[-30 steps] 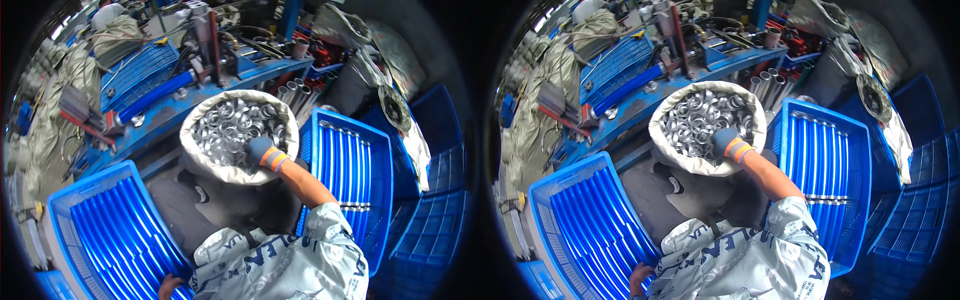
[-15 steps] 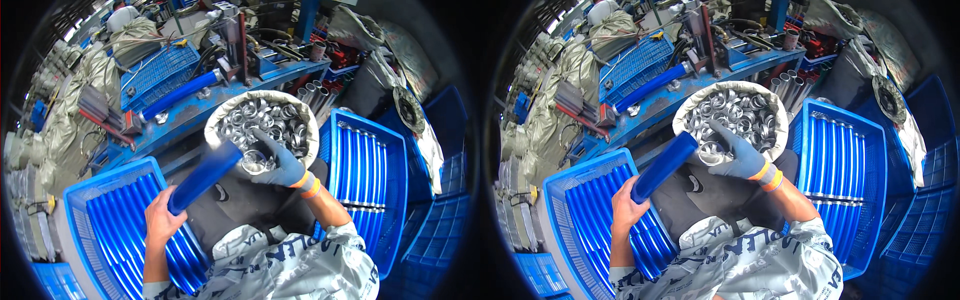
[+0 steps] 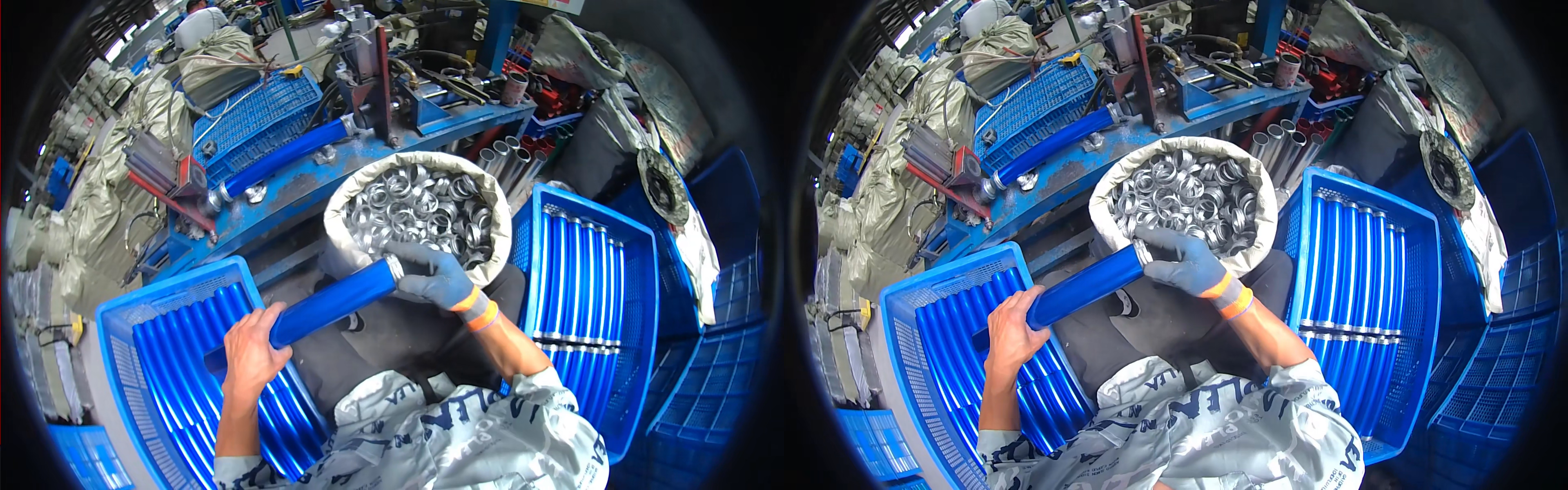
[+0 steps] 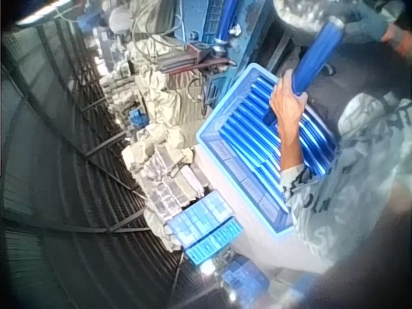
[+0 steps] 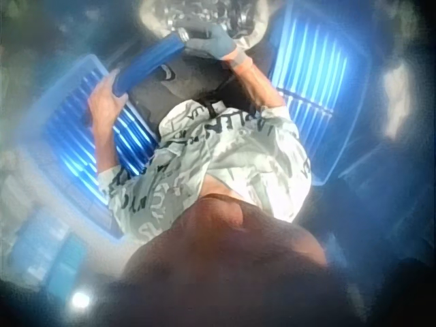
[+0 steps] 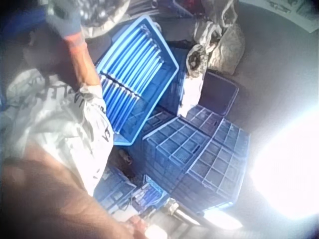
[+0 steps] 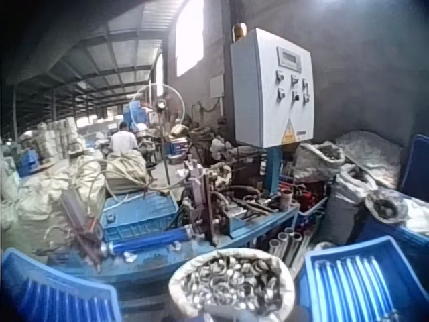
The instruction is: The person assembles metal rings onto blue tubes using an assembly fixture, then places the completed assemblies into a blue crate.
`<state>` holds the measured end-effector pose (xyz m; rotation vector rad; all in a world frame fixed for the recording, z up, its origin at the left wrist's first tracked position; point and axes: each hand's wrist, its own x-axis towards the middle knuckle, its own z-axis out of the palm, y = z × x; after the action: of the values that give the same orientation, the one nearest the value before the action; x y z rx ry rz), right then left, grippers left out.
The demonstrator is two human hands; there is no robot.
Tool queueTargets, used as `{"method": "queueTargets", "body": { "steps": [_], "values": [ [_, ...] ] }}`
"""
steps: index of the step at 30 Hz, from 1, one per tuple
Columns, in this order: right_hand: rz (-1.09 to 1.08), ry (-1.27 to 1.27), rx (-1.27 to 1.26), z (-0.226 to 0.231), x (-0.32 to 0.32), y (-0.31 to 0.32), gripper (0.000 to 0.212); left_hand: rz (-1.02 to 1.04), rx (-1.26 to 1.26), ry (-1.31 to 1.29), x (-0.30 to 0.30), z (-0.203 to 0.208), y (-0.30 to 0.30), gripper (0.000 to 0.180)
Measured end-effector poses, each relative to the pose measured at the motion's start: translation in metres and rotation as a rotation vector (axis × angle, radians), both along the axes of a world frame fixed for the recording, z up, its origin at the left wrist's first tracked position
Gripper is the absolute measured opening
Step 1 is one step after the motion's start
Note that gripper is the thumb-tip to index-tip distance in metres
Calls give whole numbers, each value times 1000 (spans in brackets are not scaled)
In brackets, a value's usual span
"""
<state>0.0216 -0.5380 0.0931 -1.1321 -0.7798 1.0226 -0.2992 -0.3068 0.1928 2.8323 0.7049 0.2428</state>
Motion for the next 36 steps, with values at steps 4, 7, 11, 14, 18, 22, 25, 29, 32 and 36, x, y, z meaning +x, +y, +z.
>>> {"method": "queueTargets", "body": {
  "steps": [4,7,11,14,18,22,25,29,32,36],
  "values": [
    [69,-116,0,-31,-3,13,71,43,-27,26,-15,-42,-1,69],
    [125,-50,23,-40,17,28,73,172,-141,-51,-33,-58,-8,69],
    [-412,-755,-333,-85,109,61,61,450,-610,-468,-66,-89,-6,66],
    [-467,-1254,-745,-119,144,75,33,464,-857,-776,-87,-105,1,65],
    [-503,-1472,-762,-164,169,92,23,435,-1000,-1084,-75,-111,3,88],
    [-574,-1646,-572,-154,179,73,15,388,-1164,-1239,-46,-106,-1,83],
    [-552,-918,-570,-136,156,50,25,364,-1242,-1277,-38,-104,0,72],
    [-170,664,74,-95,74,26,52,337,-1543,-1384,-29,-123,-7,58],
    [-169,627,173,-58,39,6,52,333,-1734,-1384,24,-135,-28,61],
    [-130,514,275,-37,16,1,38,255,-1761,-1399,65,-113,-48,54]
  ]
}}
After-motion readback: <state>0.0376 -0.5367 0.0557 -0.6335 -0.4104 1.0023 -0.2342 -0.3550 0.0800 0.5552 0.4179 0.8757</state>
